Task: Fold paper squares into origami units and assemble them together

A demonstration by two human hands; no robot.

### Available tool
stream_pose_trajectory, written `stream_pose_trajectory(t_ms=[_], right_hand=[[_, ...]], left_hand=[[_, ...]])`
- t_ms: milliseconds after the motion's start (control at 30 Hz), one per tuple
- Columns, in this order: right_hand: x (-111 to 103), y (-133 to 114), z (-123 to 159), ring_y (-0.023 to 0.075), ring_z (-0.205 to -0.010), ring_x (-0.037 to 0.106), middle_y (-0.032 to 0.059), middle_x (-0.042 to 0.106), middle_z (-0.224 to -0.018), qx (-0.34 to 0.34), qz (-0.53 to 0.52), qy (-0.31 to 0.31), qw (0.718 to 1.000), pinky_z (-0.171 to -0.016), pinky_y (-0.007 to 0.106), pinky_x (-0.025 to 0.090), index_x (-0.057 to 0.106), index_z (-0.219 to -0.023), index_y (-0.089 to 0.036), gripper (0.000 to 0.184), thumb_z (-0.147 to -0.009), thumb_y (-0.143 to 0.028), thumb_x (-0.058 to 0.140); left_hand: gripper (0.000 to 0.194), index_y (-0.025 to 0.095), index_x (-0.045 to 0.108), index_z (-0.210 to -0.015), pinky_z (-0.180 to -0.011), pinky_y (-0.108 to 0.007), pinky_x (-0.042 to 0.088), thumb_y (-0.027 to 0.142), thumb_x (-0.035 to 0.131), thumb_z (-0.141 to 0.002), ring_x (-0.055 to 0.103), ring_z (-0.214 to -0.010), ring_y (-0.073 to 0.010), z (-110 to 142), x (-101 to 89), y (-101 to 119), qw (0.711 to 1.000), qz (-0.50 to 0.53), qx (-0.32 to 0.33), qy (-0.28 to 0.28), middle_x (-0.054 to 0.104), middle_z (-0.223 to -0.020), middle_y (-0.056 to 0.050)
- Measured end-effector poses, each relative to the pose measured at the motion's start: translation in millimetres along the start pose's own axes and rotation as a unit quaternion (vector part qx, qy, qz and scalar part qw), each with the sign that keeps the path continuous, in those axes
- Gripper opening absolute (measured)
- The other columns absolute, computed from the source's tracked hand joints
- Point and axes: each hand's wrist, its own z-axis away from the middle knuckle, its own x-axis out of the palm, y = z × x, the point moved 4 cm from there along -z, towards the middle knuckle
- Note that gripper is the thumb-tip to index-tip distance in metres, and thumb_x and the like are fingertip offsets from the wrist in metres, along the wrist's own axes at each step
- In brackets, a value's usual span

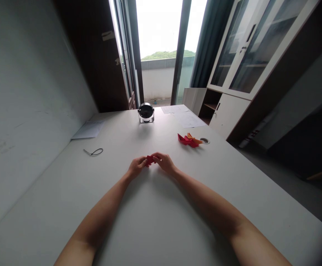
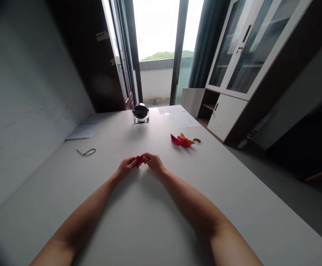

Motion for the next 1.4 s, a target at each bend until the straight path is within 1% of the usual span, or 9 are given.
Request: stream_pose_trajectory(t_ms=[100, 267, 400, 600, 933, 1067, 1167, 1300, 1400], right_hand=[[2, -2, 1, 0.0139, -0.064, 0.062, 0.0014, 0.072, -0.073, -0.011, 0.022, -0.014, 1.0, -0.064, 0.025, 0.044, 0.073, -0.095, -0.02, 0.019, -0.095, -0.03, 0.057], [7, 1, 1, 0.013, -0.064, 0.059, 0.001, 0.071, -0.074, -0.023, 0.038, -0.024, 0.999, -0.066, 0.024, 0.043, 0.073, -0.095, -0.02, 0.017, -0.093, -0.026, 0.057], [9, 7, 1, 0.0127, -0.063, 0.057, -0.0001, 0.07, -0.073, -0.013, 0.049, -0.025, 0.998, -0.065, 0.024, 0.042, 0.073, -0.096, -0.02, 0.015, -0.09, -0.027, 0.061], [10, 13, 1, 0.012, -0.06, 0.053, -0.0014, 0.066, -0.068, 0.011, 0.044, -0.047, 0.998, -0.06, 0.023, 0.037, 0.071, -0.085, -0.019, 0.017, -0.09, -0.031, 0.06], [14, 11, 1, 0.0109, -0.06, 0.047, -0.0035, 0.059, -0.065, 0.003, 0.068, -0.066, 0.996, -0.058, 0.022, 0.034, 0.071, -0.082, -0.019, 0.018, -0.088, -0.033, 0.061], [16, 11, 2, 0.0115, -0.059, 0.046, -0.0034, 0.057, -0.062, -0.011, 0.064, -0.079, 0.995, -0.058, 0.023, 0.033, 0.069, -0.076, -0.019, 0.024, -0.09, -0.035, 0.059], [16, 10, 2, 0.0123, -0.06, 0.047, -0.0021, 0.059, -0.063, -0.013, 0.062, -0.079, 0.995, -0.059, 0.023, 0.035, 0.067, -0.073, -0.018, 0.029, -0.092, -0.037, 0.056], [15, 12, 1, 0.0135, -0.063, 0.051, 0.0004, 0.065, -0.069, -0.002, 0.05, -0.057, 0.997, -0.061, 0.023, 0.038, 0.068, -0.078, -0.018, 0.027, -0.092, -0.038, 0.058], [12, 16, 0, 0.013, -0.061, 0.05, 0.0007, 0.064, -0.068, 0.019, 0.03, -0.038, 0.999, -0.058, 0.023, 0.037, 0.067, -0.078, -0.018, 0.028, -0.09, -0.042, 0.06]], left_hand=[[0.038, 0.017, 0.075, -0.105, -0.075, -0.029, 0.052, 0.049, 0.059, -0.091, 0.07, -0.082, -0.0206, 0, -0.9, 1, 1.0, -0.026, -0.004, 0.009, 0.077, -0.093, -0.007], [0.034, 0.019, 0.076, -0.104, -0.075, -0.027, 0.05, 0.044, 0.057, -0.092, 0.068, -0.083, -0.0197, 1, -4.0, 6, 0.994, -0.109, 0.014, 0.024, 0.077, -0.092, -0.005], [0.035, 0.018, 0.076, -0.103, -0.071, -0.026, 0.05, 0.044, 0.056, -0.092, 0.066, -0.08, -0.0189, 1, -4.2, 7, 0.994, -0.107, 0.017, 0.031, 0.077, -0.091, -0.005], [0.035, 0.016, 0.076, -0.1, -0.072, -0.027, 0.05, 0.044, 0.058, -0.09, 0.067, -0.081, -0.0192, 1, -3.9, 11, 0.997, -0.071, 0.022, 0.027, 0.077, -0.092, -0.008], [0.036, 0.019, 0.077, -0.094, -0.072, -0.026, 0.047, 0.049, 0.057, -0.091, 0.063, -0.077, -0.0176, 3, -3.5, 12, 0.992, -0.118, 0.026, 0.026, 0.074, -0.084, -0.003], [0.038, 0.019, 0.077, -0.089, -0.067, -0.025, 0.044, 0.051, 0.056, -0.09, 0.06, -0.071, -0.0165, 5, -2.5, 13, 0.991, -0.134, 0.026, 0.015, 0.07, -0.074, -0.001], [0.039, 0.018, 0.075, -0.084, -0.065, -0.025, 0.043, 0.051, 0.056, -0.089, 0.056, -0.068, -0.016, 5, -2.9, 14, 0.991, -0.132, 0.025, 0.012, 0.066, -0.069, 0.0], [0.038, 0.016, 0.071, -0.074, -0.059, -0.024, 0.038, 0.049, 0.058, -0.086, 0.05, -0.062, -0.0138, 2, -4.1, 10, 0.993, -0.119, 0.018, -0.001, 0.058, -0.062, 0.001], [0.037, 0.015, 0.065, -0.069, -0.056, -0.023, 0.033, 0.047, 0.057, -0.085, 0.044, -0.058, -0.0118, 0, -3.7, 8, 0.994, -0.106, 0.014, -0.024, 0.051, -0.059, 0.003]])
